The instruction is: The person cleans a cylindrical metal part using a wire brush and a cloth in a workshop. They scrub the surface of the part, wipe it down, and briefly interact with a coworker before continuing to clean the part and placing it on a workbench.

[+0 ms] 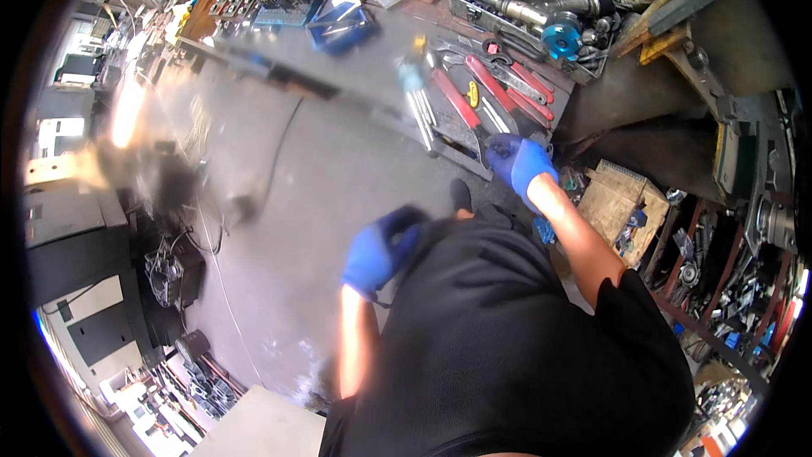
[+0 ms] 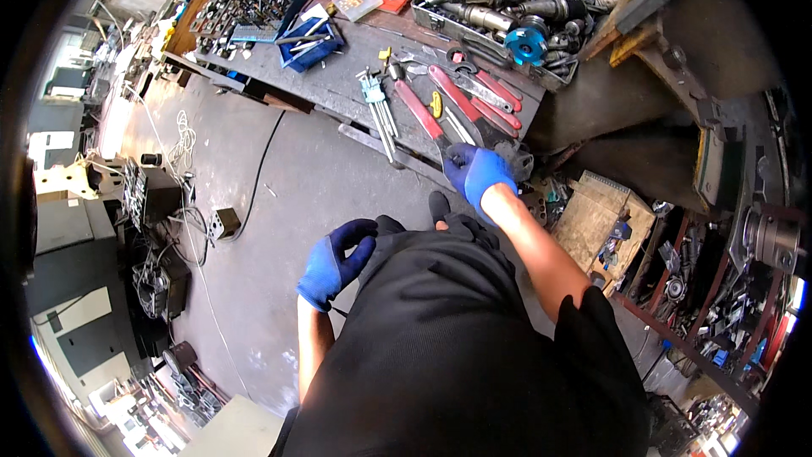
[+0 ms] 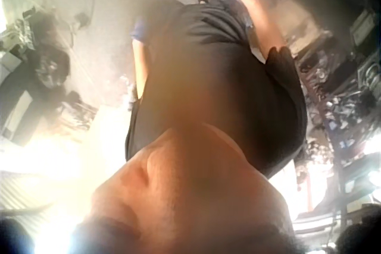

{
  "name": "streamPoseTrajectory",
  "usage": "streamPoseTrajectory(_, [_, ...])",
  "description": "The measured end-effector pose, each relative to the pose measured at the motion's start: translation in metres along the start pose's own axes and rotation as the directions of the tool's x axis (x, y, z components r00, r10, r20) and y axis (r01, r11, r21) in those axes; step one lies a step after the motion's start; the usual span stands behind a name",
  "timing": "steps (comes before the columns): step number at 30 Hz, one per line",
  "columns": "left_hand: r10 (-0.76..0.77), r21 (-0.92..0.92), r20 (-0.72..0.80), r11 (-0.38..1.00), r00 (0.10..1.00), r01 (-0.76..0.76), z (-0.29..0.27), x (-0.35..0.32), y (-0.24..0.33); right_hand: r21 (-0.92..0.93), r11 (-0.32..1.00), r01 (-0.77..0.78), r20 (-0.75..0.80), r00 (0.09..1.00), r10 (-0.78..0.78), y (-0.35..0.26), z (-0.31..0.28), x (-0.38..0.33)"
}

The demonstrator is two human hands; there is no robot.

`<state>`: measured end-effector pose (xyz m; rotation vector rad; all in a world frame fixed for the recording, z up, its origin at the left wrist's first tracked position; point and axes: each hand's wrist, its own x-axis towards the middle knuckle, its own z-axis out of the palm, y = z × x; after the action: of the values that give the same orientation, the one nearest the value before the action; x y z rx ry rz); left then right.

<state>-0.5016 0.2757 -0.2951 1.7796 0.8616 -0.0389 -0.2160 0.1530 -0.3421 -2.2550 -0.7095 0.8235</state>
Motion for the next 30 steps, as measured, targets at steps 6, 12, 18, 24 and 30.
streamPoseTrajectory(6, [0.116,0.074,0.194,0.988,0.974,-0.133,-0.037,0.06,0.006,-0.075,0.997,0.016,-0.111,0.994,-0.025,0.005,0.029,0.016])
streamPoseTrajectory(12, [0.183,0.177,0.3,0.954,0.936,-0.243,-0.073,0.136,-0.017,-0.094,0.988,-0.122,-0.117,0.987,0.111,-0.023,0.036,0.019])
streamPoseTrajectory(18, [0.225,0.275,0.337,0.905,0.914,-0.324,-0.109,0.183,-0.008,0.22,0.957,-0.189,-0.143,0.964,0.224,-0.005,0.069,0.022])
streamPoseTrajectory(24, [0.221,0.174,0.359,0.939,0.907,-0.297,-0.139,0.209,-0.013,0.189,0.957,-0.222,-0.229,0.937,0.262,0.008,0.089,0.013])
streamPoseTrajectory(30, [0.451,0.065,0.296,0.87,0.842,-0.489,-0.171,0.226,0.05,0.008,0.908,-0.419,-0.236,0.882,0.409,-0.075,0.047,0.0])
